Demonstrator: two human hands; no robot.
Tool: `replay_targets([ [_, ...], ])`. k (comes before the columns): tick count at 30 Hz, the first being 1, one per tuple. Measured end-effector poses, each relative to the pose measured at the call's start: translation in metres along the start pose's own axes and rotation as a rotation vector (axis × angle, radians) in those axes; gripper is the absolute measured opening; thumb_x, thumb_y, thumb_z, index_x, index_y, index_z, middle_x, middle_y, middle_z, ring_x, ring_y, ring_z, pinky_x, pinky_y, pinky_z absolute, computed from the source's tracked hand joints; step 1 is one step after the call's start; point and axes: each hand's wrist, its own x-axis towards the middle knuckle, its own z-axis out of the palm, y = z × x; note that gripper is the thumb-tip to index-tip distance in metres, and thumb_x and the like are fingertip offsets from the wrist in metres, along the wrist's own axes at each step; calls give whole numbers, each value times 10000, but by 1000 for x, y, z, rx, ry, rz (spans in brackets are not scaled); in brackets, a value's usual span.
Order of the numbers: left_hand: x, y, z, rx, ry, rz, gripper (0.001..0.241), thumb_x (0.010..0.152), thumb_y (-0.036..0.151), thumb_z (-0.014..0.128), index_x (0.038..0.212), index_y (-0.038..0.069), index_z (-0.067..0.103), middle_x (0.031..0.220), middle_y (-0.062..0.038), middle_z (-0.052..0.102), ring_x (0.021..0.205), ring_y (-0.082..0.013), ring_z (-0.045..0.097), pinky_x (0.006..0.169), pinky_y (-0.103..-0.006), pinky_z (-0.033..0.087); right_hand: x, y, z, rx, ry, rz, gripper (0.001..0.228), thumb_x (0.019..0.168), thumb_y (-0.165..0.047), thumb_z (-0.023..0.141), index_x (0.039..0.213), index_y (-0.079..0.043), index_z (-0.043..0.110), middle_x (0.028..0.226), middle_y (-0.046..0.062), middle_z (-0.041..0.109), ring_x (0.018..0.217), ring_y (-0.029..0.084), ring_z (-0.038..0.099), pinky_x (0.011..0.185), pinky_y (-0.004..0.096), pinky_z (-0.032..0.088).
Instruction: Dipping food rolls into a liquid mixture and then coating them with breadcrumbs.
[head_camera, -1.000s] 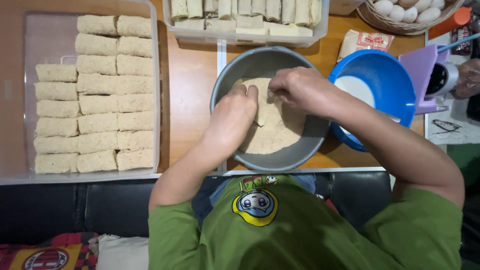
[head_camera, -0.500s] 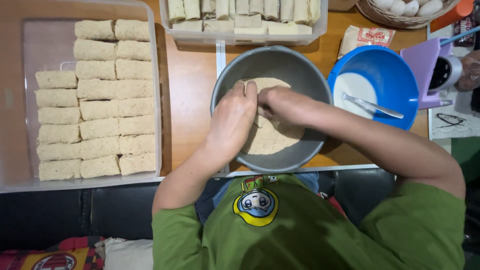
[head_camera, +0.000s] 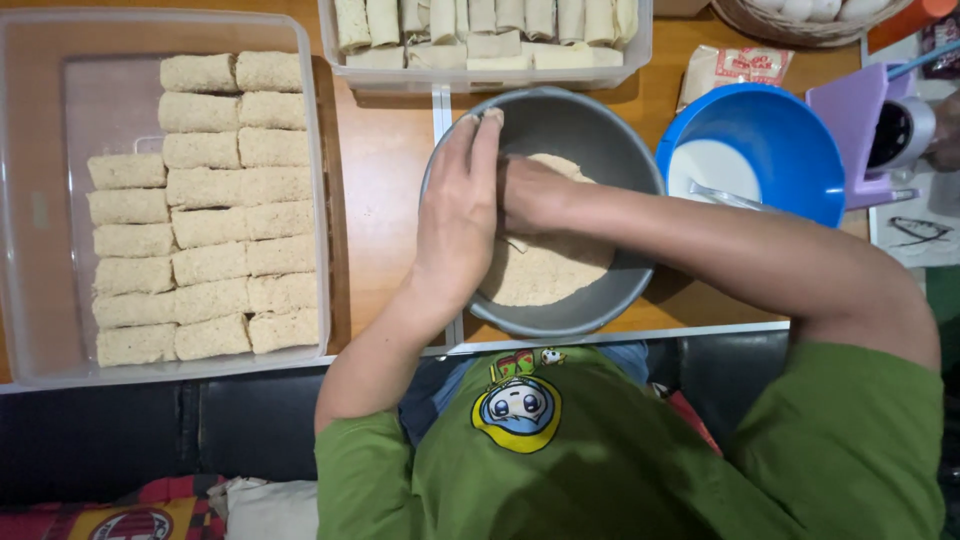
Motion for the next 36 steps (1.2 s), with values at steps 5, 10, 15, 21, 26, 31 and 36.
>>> replay_targets([
  [5,0,5,-2,-52,67,44,528,961,-91,535,1482,-23,479,1443,-274,533,1357,-442,549,1177,-468,465,5,15,20,41,-89,-6,361,562,-36,777,916,1,715,939,236,730,937,407,676,811,465,543],
  [10,0,7,1,-81,128,87,505,979,-110,560,1472,-32,483,1443,-270,549,1356,-438,573,1173,-478,486,1,13,-6,131,-111,-19,408,591,-69,805,982,-10,705,956,215,733,914,376,683,790,445,544],
  [15,4,7,-2,-81,155,97,557,906,-151,547,1445,-14,516,1428,-242,586,1359,-429,584,1169,-486,493,-7,2,-40,244,-183,-54,482,634,-117,846,1081,-27,691,982,183,737,878,329,695,759,416,546],
  [21,5,7,-1,-126,142,118,527,871,-158,622,1372,1,581,1367,-217,612,1297,-408,623,1126,-464,521,-45,-18,-76,42,-253,41,309,803,-175,794,1066,-43,700,902,181,744,818,353,700,773,453,522],
  [26,5,9,-5,-147,118,114,544,819,-164,630,1337,2,600,1340,-222,623,1272,-411,626,1109,-465,521,-59,-7,-75,181,-12,-152,225,806,-77,747,1003,7,677,901,178,702,810,332,696,734,439,524],
  [31,4,9,-5,-126,103,108,527,824,-156,606,1328,0,611,1330,-225,633,1257,-411,632,1099,-463,522,-47,2,-34,121,-65,-45,146,809,-65,736,949,-28,715,865,152,724,791,314,710,758,423,538],
  [36,3,7,-1,-108,105,99,456,903,-121,602,1339,11,614,1341,-217,636,1262,-398,635,1099,-456,522,-39,-4,-26,131,-216,141,114,799,-47,724,910,-57,746,864,158,748,825,294,717,777,425,531],
])
